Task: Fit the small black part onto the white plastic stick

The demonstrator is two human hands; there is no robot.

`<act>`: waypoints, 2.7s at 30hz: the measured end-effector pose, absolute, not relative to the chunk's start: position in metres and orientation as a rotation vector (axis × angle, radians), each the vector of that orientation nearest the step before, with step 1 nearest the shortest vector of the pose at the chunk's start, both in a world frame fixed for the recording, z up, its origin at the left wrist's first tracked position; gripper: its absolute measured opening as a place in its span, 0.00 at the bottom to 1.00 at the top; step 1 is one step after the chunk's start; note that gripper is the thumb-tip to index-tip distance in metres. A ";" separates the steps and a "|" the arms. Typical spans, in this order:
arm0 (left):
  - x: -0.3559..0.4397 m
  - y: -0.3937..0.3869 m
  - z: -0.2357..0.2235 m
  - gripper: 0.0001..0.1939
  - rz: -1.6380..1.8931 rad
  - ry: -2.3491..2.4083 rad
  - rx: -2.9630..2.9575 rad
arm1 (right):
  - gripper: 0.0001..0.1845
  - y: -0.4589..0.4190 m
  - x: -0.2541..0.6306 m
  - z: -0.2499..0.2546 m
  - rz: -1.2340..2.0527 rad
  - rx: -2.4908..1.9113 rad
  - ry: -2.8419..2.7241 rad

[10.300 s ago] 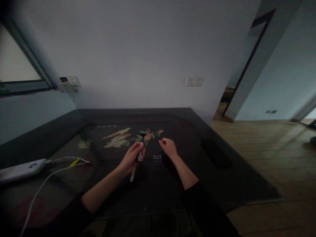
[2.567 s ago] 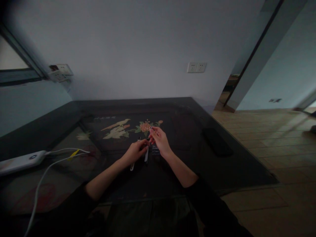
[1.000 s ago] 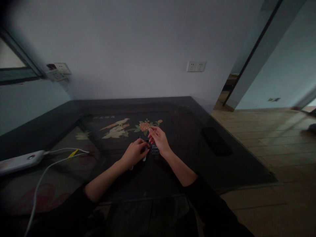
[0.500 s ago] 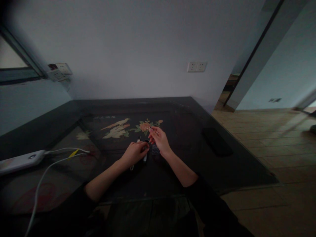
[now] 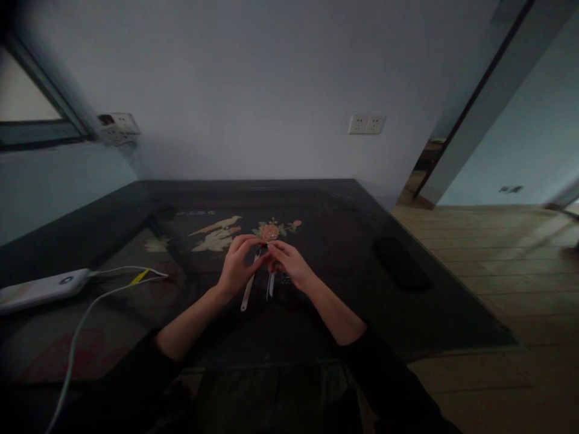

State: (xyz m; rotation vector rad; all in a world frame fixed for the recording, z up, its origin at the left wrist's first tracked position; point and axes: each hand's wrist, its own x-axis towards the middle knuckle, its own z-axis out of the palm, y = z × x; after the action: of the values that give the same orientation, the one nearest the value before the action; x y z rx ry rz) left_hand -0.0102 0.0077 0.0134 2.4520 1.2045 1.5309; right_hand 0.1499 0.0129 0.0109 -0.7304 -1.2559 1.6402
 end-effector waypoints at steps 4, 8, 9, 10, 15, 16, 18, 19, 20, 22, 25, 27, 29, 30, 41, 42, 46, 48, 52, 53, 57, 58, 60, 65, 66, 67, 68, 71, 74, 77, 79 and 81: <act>-0.012 0.008 0.014 0.11 1.564 1.185 2.479 | 0.20 0.013 0.151 0.010 1.708 -0.669 -1.269; -0.013 0.007 0.015 0.09 1.531 1.212 2.471 | 0.19 0.014 0.152 0.008 1.769 -0.654 -1.302; -0.013 0.006 0.016 0.08 1.520 1.220 2.470 | 0.18 0.014 0.152 0.008 1.779 -0.653 -1.306; -0.014 0.006 0.016 0.08 1.511 1.224 2.472 | 0.18 0.014 0.153 0.007 1.786 -0.649 -1.308; -0.015 0.008 0.015 0.08 1.509 1.197 2.501 | 0.19 0.015 0.154 0.008 1.797 -0.633 -1.332; -0.015 0.008 0.015 0.08 1.513 1.193 2.507 | 0.19 0.015 0.154 0.008 1.796 -0.632 -1.332; -0.015 0.008 0.014 0.08 1.520 1.180 2.517 | 0.20 0.016 0.155 0.008 1.795 -0.625 -1.330; -0.015 0.008 0.014 0.08 1.523 1.172 2.521 | 0.19 0.016 0.155 0.008 1.797 -0.621 -1.331; -0.015 0.008 0.014 0.08 1.523 1.164 2.527 | 0.19 0.016 0.155 0.008 1.799 -0.617 -1.331; -0.015 0.008 0.015 0.08 1.516 1.157 2.536 | 0.19 0.016 0.155 0.008 1.805 -0.618 -1.331; -0.016 0.008 0.018 0.10 1.475 1.136 2.537 | 0.18 0.017 0.156 0.008 1.790 -0.634 -1.314; -0.019 0.011 0.021 0.16 1.431 1.157 2.494 | 0.18 0.017 0.157 0.010 1.756 -0.652 -1.299; -0.025 0.017 0.022 0.20 1.370 1.278 2.395 | 0.17 0.019 0.157 0.011 1.708 -0.668 -1.275; -0.029 0.020 0.023 0.19 1.337 1.389 2.324 | 0.17 0.019 0.157 0.012 1.684 -0.678 -1.260; -0.037 0.017 0.020 0.20 0.012 1.747 2.221 | 0.17 0.025 0.159 0.011 1.480 -0.715 -1.129; -0.037 0.016 0.019 0.19 -0.014 1.736 2.205 | 0.17 0.025 0.159 0.011 1.481 -0.713 -1.129; -0.038 0.015 0.013 0.13 -0.002 1.752 2.192 | 0.17 0.024 0.158 0.011 1.489 -0.721 -1.125; -0.037 0.015 0.012 0.12 0.015 1.762 2.193 | 0.17 0.024 0.158 0.012 1.494 -0.721 -1.122; -0.034 0.016 0.013 0.08 0.052 1.831 2.183 | 0.17 0.025 0.158 0.012 1.488 -0.714 -1.121; -0.033 0.016 0.013 0.08 0.066 1.855 2.185 | 0.18 0.024 0.157 0.012 1.484 -0.713 -1.121; -0.031 0.018 0.012 0.07 0.080 1.903 2.220 | 0.18 0.024 0.157 0.013 1.473 -0.714 -1.122; -0.031 0.018 0.011 0.08 0.073 1.908 2.226 | 0.18 0.023 0.157 0.013 1.471 -0.714 -1.125; -0.030 0.017 0.009 0.10 0.057 1.914 2.232 | 0.18 0.023 0.158 0.014 1.467 -0.714 -1.131; -0.029 0.018 0.004 0.13 0.054 1.920 2.270 | 0.18 0.023 0.158 0.013 1.462 -0.715 -1.130; -0.029 0.018 0.003 0.11 0.063 1.912 2.272 | 0.18 0.023 0.158 0.013 1.461 -0.718 -1.128; -0.029 0.019 0.003 0.09 0.074 1.899 2.269 | 0.18 0.024 0.158 0.013 1.459 -0.720 -1.126; -0.029 0.019 0.003 0.08 0.093 1.881 2.262 | 0.18 0.024 0.158 0.013 1.457 -0.722 -1.125; -0.029 0.021 0.004 0.10 0.232 1.839 2.243 | 0.18 0.024 0.158 0.013 1.449 -0.725 -1.115; -0.029 0.023 0.007 0.11 0.443 1.802 2.170 | 0.17 0.024 0.158 0.013 1.425 -0.728 -1.098; -0.027 0.025 0.009 0.13 0.702 1.660 2.057 | 0.18 0.025 0.159 0.012 1.410 -0.720 -1.076; -0.024 0.027 0.009 0.18 0.889 1.516 1.939 | 0.18 0.026 0.159 0.011 1.415 -0.710 -1.061; -0.020 0.027 0.008 0.22 1.013 1.349 1.773 | 0.18 0.027 0.159 0.010 1.423 -0.703 -1.046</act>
State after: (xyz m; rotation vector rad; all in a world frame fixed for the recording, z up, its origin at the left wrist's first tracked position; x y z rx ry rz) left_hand -0.0203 0.0265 0.0081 1.7726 1.3489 1.0134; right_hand 0.1592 0.0270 0.0105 -0.7030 -1.0455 1.4226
